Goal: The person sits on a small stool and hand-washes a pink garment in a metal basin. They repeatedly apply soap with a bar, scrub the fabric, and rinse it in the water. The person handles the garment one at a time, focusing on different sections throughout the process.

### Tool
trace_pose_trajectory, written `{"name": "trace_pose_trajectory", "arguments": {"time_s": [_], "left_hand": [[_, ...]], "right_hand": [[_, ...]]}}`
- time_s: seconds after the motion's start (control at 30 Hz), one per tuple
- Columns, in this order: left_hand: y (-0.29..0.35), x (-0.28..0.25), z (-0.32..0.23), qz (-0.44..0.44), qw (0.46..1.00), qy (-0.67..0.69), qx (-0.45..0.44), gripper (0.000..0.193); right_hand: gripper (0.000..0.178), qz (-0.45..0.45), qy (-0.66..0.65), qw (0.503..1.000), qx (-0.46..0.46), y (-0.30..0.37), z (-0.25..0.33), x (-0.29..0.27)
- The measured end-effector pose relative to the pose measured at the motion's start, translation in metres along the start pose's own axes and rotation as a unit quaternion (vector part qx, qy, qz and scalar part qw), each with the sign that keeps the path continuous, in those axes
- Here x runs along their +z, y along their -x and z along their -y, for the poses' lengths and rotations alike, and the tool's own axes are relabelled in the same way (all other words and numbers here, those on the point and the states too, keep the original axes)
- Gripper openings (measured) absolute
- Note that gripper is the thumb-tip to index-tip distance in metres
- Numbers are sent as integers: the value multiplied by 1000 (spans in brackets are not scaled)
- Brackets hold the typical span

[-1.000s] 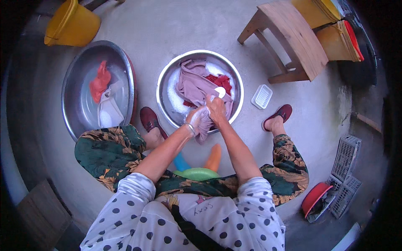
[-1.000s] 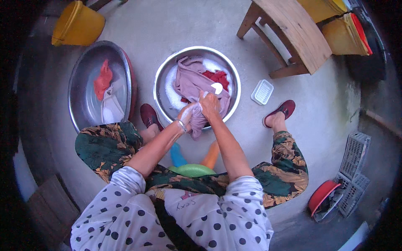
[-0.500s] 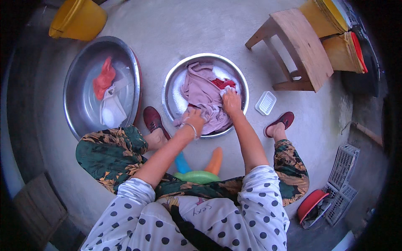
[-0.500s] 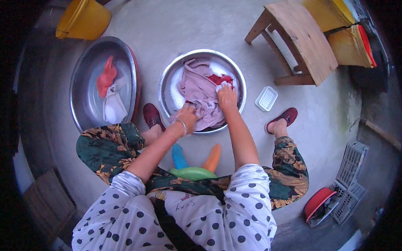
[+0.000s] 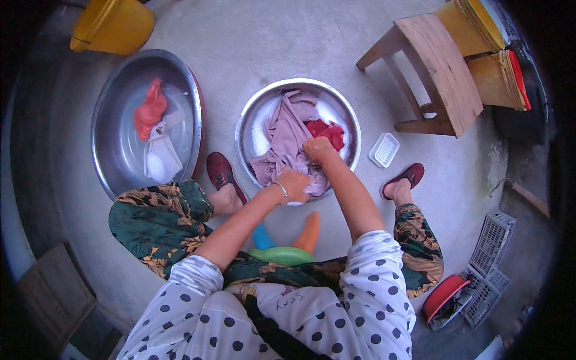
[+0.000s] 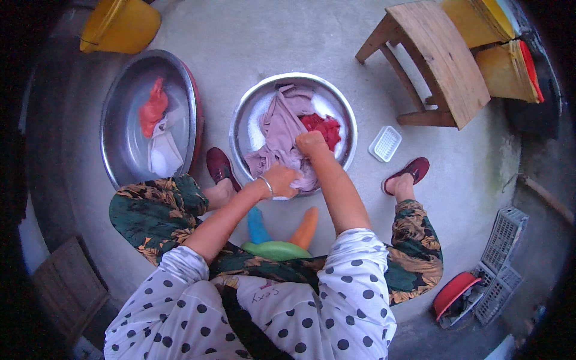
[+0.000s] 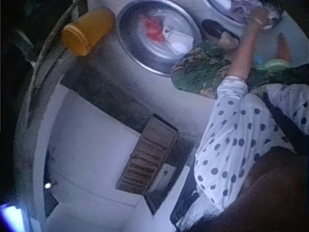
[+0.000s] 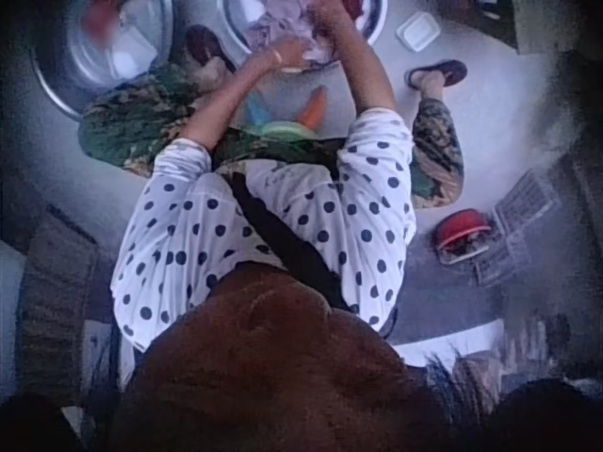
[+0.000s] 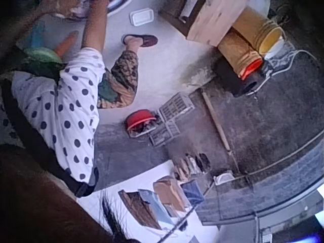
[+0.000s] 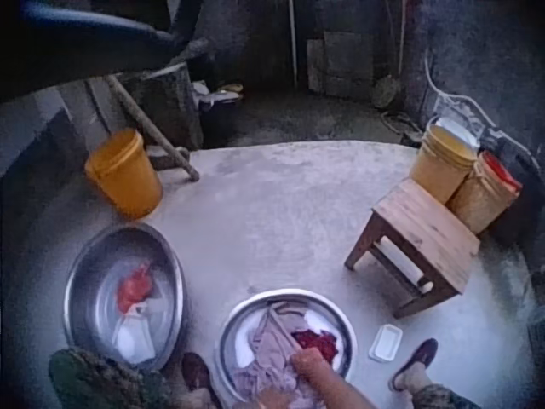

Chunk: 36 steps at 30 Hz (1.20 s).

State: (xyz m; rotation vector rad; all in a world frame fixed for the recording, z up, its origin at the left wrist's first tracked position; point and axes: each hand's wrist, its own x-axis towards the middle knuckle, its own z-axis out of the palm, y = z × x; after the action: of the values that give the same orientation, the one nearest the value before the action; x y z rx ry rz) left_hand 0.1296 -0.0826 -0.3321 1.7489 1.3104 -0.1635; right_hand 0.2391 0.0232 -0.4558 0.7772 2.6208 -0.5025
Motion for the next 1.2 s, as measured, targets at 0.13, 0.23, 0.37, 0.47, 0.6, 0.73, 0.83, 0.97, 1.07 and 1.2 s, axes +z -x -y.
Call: {"name": "trace_pose_trajectory", "arguments": {"time_s": [0.13,0.23,0.37,0.47,0.6,0.73,0.83,0.97,1.07,1.2], "left_hand": [[8,-28,11,-57,989,116,68,41],[17,-37,24,-120,926,329,138,33],[35,-50,12,-104,768,631,40,33],[38,-49,21,-122,665,735,40,42],[57,-83,-2,-135,584,798,55,47],[45,-73,8,-201,599,774,26,49],[39,-63,3,-201,599,775,19,50],[26,-36,16,-204,571,795,-1,35],[14,-29,17,-262,582,769,-26,32],[16,-32,17,-276,589,757,-55,34]], "right_hand": [[17,92,-183,977,66,6,-9,10],[21,69,-477,874,59,15,-20,47],[30,63,-823,554,110,42,2,50],[38,23,-911,396,111,57,19,33],[51,-40,-906,395,146,66,19,-1],[50,-185,-860,464,101,85,4,-28],[52,-273,-848,441,108,104,-22,-17],[30,-354,-861,315,186,132,-14,-36],[23,-305,-878,300,217,145,-5,-7],[27,-121,-903,310,272,140,38,3]]}}
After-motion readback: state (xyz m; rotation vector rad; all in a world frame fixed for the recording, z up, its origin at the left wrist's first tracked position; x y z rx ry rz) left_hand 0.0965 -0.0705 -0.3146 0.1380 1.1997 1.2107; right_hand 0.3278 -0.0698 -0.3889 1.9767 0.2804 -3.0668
